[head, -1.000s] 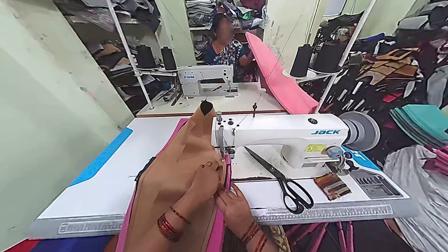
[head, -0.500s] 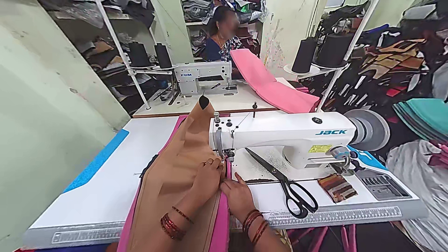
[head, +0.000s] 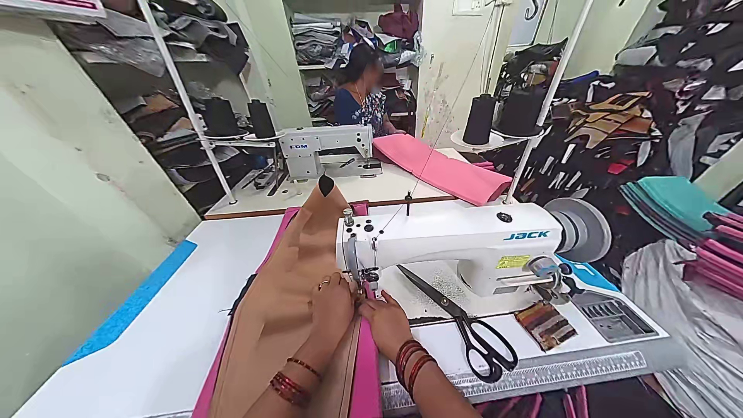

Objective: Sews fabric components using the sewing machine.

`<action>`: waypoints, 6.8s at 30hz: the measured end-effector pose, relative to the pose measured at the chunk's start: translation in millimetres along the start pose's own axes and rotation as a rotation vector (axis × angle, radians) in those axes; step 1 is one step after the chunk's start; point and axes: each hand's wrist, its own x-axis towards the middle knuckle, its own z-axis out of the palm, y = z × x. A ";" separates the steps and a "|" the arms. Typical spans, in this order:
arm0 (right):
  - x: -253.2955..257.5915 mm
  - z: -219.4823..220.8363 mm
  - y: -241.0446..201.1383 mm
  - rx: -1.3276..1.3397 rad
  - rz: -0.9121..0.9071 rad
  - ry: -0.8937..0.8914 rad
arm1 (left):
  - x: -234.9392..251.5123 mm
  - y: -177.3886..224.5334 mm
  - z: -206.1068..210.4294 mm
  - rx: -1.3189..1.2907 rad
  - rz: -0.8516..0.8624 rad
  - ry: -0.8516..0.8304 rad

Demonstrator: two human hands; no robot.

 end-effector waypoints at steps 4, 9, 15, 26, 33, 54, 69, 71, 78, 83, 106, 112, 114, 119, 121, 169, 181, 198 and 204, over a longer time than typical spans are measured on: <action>6.4 -0.4 4.4 -0.003 -0.008 0.011 | 4.5 -3.7 3.9 -0.092 0.021 0.026; 2.3 1.5 8.1 0.044 -0.018 0.012 | -9.9 -30.6 8.2 -0.366 0.171 0.059; -49.9 18.6 11.6 0.029 -0.149 0.137 | -89.9 -94.9 18.4 -0.315 -0.071 0.358; -118.7 60.8 15.5 -0.221 -0.488 0.474 | -112.8 -137.2 20.1 -0.335 -0.167 0.271; -111.0 64.6 2.5 -0.263 -0.599 0.580 | -98.2 -144.9 6.3 -0.340 -0.243 0.101; -102.4 70.5 1.9 -0.192 -0.640 0.504 | -125.8 -47.7 -3.3 -0.463 0.301 0.402; -107.0 72.0 -1.5 -0.214 -0.606 0.518 | -129.5 -37.6 66.7 -0.273 0.326 0.453; -106.3 72.4 -0.4 -0.223 -0.612 0.545 | -138.3 -29.7 40.1 -0.332 0.273 0.245; -105.9 81.8 4.2 -0.251 -0.608 0.665 | -133.3 -39.7 53.8 -0.301 0.326 0.303; -106.3 78.1 2.4 -0.203 -0.610 0.642 | -124.1 -41.8 76.1 -0.271 0.362 0.547; -108.0 82.9 2.5 -0.058 -0.573 0.702 | -91.0 -61.4 23.4 -0.337 0.396 0.012; -105.7 67.5 -8.2 -0.243 -0.566 0.611 | -86.6 -55.5 27.6 -0.218 0.407 0.025; -101.0 62.8 -7.5 -0.304 -0.598 0.564 | -82.4 -53.3 23.4 -0.206 0.405 -0.014; -98.6 65.3 -13.3 -0.217 -0.543 0.557 | -76.6 -46.9 21.0 -0.146 0.472 -0.046; -97.3 63.5 -13.8 -0.220 -0.541 0.583 | -74.9 -42.5 24.1 -0.069 0.501 -0.028; -10.0 28.2 12.4 -0.079 -0.095 0.403 | -3.4 -11.3 9.0 -0.268 0.172 0.015; 14.3 15.4 25.9 0.065 -0.009 0.282 | 8.4 -18.3 17.7 -0.485 0.167 0.140; -91.5 10.2 21.0 0.618 0.024 0.291 | -123.5 -20.4 34.4 -0.245 0.276 0.036; -125.7 27.2 -39.9 0.103 0.127 0.314 | -112.8 22.9 -1.4 -0.007 0.030 -0.043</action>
